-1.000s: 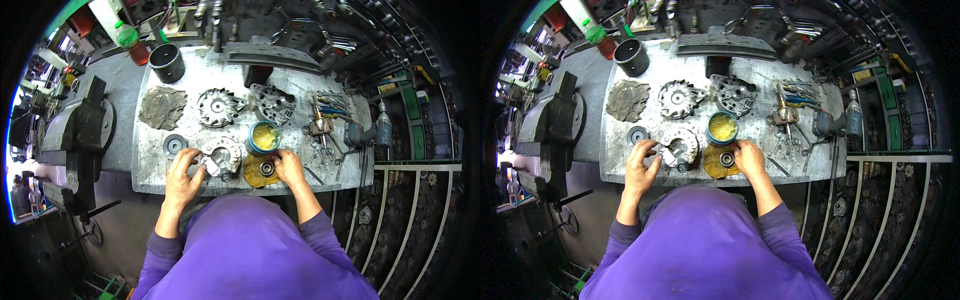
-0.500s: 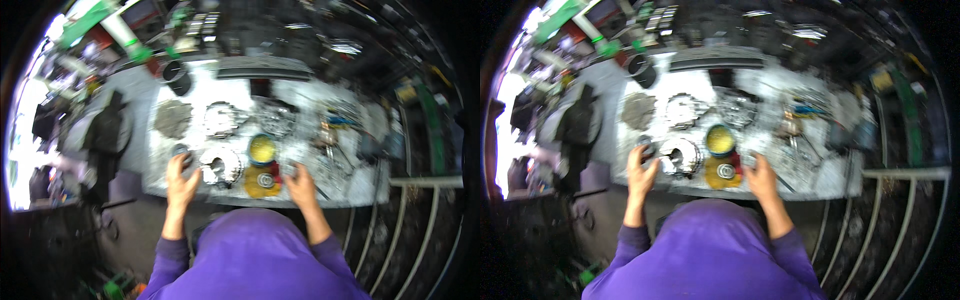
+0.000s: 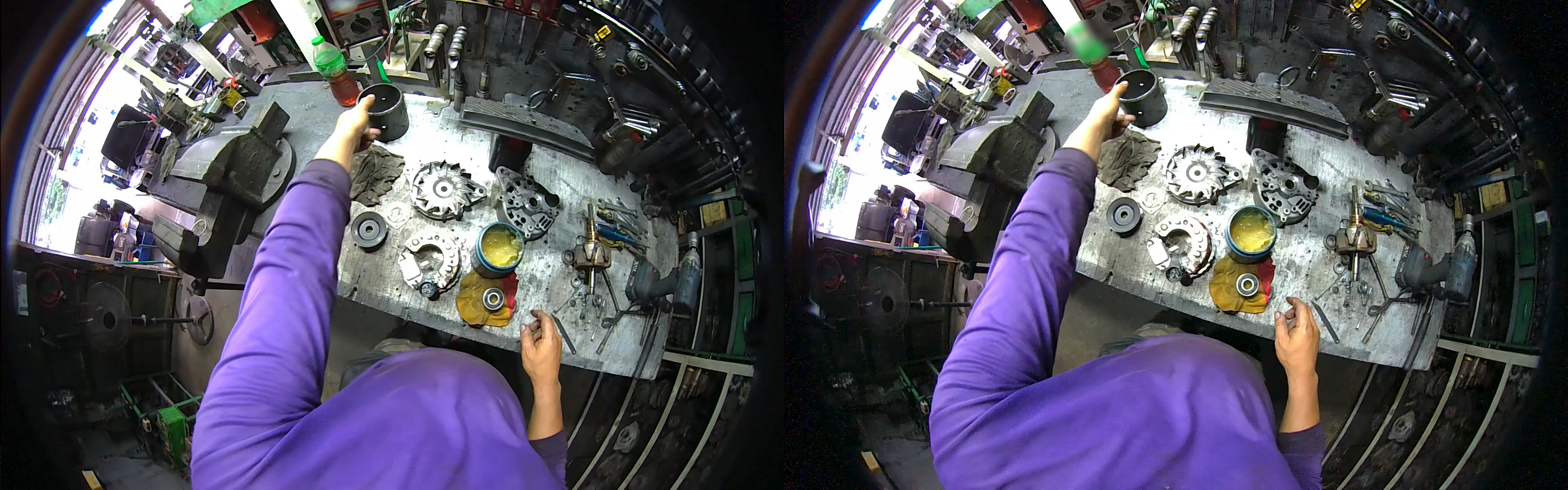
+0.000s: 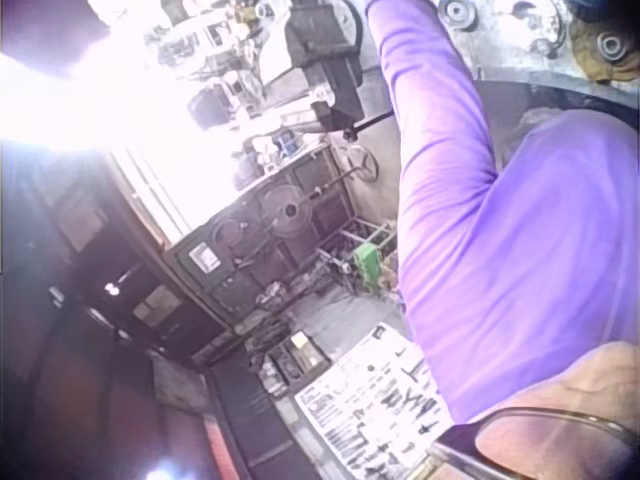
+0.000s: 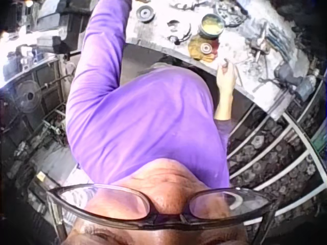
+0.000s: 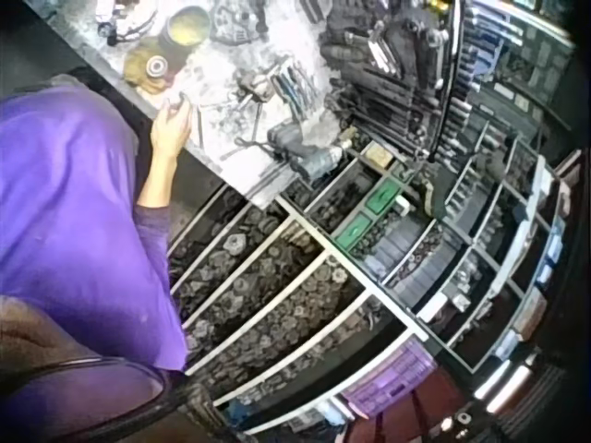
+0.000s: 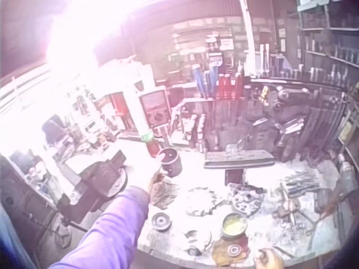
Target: The person cleans a small metal bearing, applies grease to it, and inserts it into a circular metal housing. They then use a hammer to tap the bearing into place and continue assembling additional components onto the housing.
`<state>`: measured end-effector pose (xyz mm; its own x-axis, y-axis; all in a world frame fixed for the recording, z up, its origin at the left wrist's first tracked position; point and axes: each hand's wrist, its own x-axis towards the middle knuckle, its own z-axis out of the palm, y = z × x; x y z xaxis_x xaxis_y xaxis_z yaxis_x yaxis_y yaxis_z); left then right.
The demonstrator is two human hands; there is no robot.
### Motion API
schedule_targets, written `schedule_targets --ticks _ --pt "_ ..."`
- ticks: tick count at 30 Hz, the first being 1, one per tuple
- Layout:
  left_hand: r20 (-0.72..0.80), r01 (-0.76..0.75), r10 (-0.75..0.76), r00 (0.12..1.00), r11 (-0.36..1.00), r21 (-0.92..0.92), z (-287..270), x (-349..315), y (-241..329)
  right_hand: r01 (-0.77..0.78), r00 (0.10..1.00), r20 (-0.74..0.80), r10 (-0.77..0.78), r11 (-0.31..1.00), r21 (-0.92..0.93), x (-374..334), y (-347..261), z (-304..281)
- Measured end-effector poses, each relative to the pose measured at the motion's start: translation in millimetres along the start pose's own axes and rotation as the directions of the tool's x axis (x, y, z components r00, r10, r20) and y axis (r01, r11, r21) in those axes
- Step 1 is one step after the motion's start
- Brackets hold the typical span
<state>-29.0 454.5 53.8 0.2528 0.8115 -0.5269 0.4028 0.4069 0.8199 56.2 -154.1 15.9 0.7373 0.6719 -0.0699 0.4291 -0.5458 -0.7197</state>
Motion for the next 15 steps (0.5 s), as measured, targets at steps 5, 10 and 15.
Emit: schedule_targets --ticks 5,10,15 --pt "0.060 0.052 -0.047 0.997 0.995 -0.081 18 50 -15 -0.029 0.998 -0.049 0.028 0.999 -0.022 -39 -11 19" --pt "0.146 0.181 -0.145 0.979 0.945 -0.271 11 56 -15 -0.096 0.989 -0.108 0.101 0.994 0.051 -59 -32 32" --pt "0.243 0.075 0.057 0.968 0.863 -0.500 -67 -31 -69 0.053 0.993 -0.108 -0.042 0.994 0.095 -36 -93 38"
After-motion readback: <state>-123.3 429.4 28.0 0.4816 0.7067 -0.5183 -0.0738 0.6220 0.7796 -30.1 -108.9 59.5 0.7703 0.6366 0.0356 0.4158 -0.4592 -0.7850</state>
